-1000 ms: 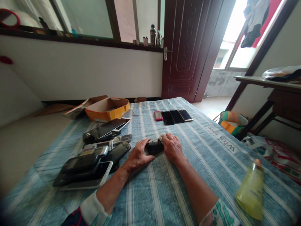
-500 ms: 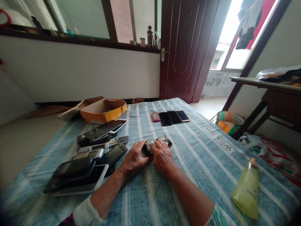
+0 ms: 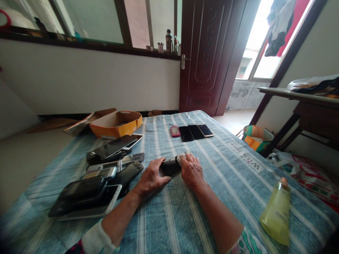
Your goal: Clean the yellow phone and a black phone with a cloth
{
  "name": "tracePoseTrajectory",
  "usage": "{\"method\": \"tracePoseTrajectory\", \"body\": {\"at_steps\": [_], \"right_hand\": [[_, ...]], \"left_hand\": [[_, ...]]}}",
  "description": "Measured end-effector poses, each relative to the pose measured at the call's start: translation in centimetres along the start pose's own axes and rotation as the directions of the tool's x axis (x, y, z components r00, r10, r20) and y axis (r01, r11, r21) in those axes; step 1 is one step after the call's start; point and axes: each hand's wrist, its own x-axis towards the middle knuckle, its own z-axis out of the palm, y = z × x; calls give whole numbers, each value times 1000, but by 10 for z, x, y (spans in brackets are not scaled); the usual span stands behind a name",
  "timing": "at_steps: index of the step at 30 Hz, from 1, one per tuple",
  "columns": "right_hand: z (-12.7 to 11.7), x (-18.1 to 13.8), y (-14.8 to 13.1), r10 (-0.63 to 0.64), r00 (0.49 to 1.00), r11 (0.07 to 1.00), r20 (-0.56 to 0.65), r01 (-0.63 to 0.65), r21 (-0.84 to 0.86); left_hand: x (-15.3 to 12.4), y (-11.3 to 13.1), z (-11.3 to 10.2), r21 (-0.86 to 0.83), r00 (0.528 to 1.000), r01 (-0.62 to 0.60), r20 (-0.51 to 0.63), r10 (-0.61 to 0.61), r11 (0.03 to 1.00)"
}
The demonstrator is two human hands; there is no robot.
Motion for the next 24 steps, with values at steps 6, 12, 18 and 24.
{"method": "tracePoseTrajectory", "body": {"at_steps": [6,12,18,24], "right_hand": [[7,-7,-17,-156,988,984,-11,156,88],[4,0,-13,-164,986,978,-7,163,133],[1,8,-4,-72,997,995,-8,73,68],[-2,10,0,20,1000,998,-16,-19,58]], "left_hand": [[1,0,-1,31,1000,-14,9,14,999],[1,0,0,36,1000,-27,-5,27,999],[1,-1,0,27,1000,-12,-5,12,1000],[1,0,-2,12,1000,-3,-3,3,1000]]}}
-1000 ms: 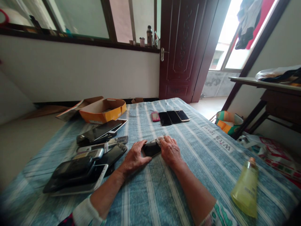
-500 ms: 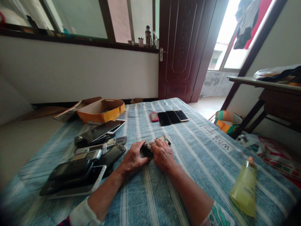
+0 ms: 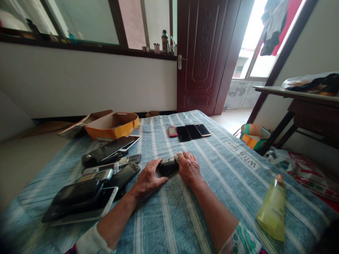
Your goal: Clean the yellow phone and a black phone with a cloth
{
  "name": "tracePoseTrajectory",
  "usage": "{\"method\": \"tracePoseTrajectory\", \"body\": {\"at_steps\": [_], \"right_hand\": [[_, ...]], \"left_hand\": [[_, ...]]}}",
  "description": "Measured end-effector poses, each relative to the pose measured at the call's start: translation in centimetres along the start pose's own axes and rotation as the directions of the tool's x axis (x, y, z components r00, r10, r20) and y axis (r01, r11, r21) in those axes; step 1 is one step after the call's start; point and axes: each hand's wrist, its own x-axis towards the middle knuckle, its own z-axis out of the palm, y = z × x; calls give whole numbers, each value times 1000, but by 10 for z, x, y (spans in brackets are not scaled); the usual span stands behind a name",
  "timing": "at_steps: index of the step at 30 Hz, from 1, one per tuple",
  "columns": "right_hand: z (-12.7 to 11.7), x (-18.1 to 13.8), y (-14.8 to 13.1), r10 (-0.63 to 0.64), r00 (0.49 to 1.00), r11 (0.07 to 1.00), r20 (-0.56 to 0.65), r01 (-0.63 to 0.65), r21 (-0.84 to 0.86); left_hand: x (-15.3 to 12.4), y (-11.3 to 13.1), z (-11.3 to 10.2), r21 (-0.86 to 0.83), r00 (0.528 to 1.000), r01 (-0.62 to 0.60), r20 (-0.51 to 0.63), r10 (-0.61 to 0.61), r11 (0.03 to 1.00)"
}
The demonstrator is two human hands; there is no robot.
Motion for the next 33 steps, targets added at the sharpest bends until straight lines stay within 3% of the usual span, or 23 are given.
{"method": "tracePoseTrajectory", "body": {"at_steps": [12,24,33], "right_hand": [[7,-10,-19,-209,978,977,30,207,48],[-2,-3,-8,-138,990,990,15,138,12],[2,-9,-25,-283,957,956,67,275,103]], "left_hand": [[2,-4,0,-7,1000,-19,-10,19,1000],[1,-1,-2,7,1000,-3,3,3,1000],[0,-5,1,-50,998,-59,18,60,997]]}}
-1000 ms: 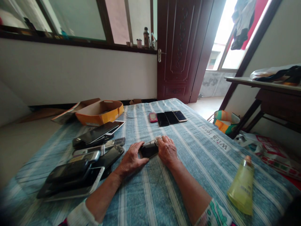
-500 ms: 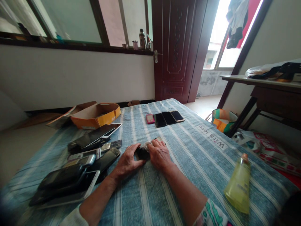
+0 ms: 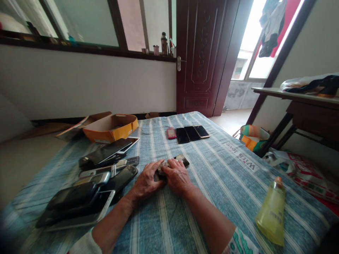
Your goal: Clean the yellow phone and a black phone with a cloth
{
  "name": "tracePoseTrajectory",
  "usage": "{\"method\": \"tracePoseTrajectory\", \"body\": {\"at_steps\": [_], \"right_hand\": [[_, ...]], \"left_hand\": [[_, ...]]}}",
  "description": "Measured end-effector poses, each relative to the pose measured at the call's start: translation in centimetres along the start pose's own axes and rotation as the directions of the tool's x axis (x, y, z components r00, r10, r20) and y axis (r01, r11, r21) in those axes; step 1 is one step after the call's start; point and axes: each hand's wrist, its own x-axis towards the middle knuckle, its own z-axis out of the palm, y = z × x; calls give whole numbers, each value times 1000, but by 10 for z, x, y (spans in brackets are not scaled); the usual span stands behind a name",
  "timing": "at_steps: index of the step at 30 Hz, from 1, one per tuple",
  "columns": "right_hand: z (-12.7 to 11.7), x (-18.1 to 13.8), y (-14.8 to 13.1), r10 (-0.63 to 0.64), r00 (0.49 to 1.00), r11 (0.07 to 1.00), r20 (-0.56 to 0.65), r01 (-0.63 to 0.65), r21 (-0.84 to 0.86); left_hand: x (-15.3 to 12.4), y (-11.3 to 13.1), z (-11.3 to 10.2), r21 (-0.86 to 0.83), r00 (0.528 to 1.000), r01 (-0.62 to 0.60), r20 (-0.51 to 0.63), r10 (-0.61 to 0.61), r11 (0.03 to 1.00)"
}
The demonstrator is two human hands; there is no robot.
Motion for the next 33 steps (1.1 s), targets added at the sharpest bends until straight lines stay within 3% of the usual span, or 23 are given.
{"method": "tracePoseTrajectory", "body": {"at_steps": [7,14,17,19,21,22,27,33], "right_hand": [[0,1,-2,39,999,995,-5,-38,88],[-10,4,-1,103,994,940,-38,-85,329],[-19,18,28,220,956,935,-195,-150,320],[-29,31,61,342,901,935,-267,-299,189],[-41,43,98,478,840,866,-255,-499,-20],[-46,48,115,511,819,840,-259,-541,-53],[-53,68,177,576,786,777,-224,-612,-148],[-37,83,205,637,752,730,-170,-659,-181]], "left_hand": [[-1,6,-6,25,999,-3,43,2,1000],[0,11,-6,93,998,37,44,-41,995],[1,12,-4,120,999,41,25,-44,992],[1,12,-3,123,999,33,6,-34,992],[1,12,-2,120,1000,27,-10,-26,992],[1,11,-2,117,1000,26,-17,-24,993],[-2,10,0,109,999,29,-28,-26,994],[-2,8,-1,88,999,49,-13,-48,995]]}}
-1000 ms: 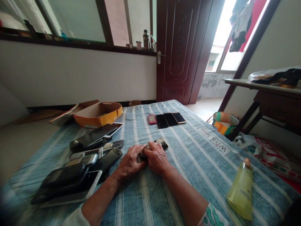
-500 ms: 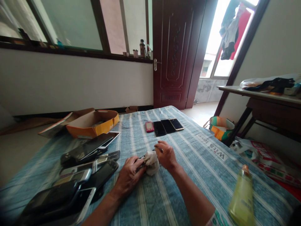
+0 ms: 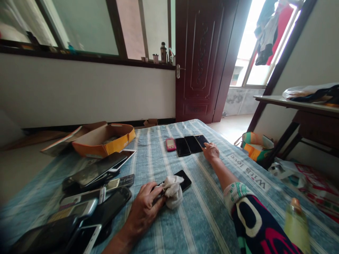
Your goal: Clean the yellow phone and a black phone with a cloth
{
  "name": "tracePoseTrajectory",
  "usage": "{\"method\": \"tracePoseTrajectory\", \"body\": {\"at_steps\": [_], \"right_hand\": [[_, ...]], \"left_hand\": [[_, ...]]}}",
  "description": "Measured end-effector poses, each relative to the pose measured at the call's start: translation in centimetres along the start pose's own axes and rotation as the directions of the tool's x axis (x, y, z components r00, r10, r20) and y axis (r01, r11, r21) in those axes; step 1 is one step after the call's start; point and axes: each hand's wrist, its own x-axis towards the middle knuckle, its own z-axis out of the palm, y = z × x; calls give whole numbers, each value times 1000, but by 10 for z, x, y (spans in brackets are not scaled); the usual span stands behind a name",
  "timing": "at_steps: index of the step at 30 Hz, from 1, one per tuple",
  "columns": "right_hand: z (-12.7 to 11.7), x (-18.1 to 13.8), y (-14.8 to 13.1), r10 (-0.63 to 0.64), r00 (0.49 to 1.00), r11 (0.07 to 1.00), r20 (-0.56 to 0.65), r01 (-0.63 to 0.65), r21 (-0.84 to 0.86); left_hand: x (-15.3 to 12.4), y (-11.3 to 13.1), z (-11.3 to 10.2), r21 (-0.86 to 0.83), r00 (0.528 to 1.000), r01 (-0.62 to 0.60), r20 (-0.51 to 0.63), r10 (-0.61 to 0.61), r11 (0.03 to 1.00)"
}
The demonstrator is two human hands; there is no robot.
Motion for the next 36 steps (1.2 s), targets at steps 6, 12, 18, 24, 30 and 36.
{"method": "tracePoseTrajectory", "body": {"at_steps": [6,12,18,24,30,36], "right_hand": [[6,9,5,37,999,999,15,-37,24],[6,15,11,53,999,998,13,-53,35],[9,13,10,62,998,997,14,-62,38],[6,9,9,58,998,996,6,-58,63],[6,9,8,46,999,995,0,-46,88],[10,12,9,41,999,995,-15,-40,95]], "left_hand": [[0,-1,0,-20,1000,14,6,-14,1000],[-1,-1,0,-16,999,23,23,-23,1000],[0,1,-1,-15,1000,22,16,-22,1000],[-1,0,0,-11,1000,21,20,-21,1000],[-1,2,-1,-10,1000,19,19,-19,1000],[-1,3,-2,-2,1000,19,15,-19,1000]]}}
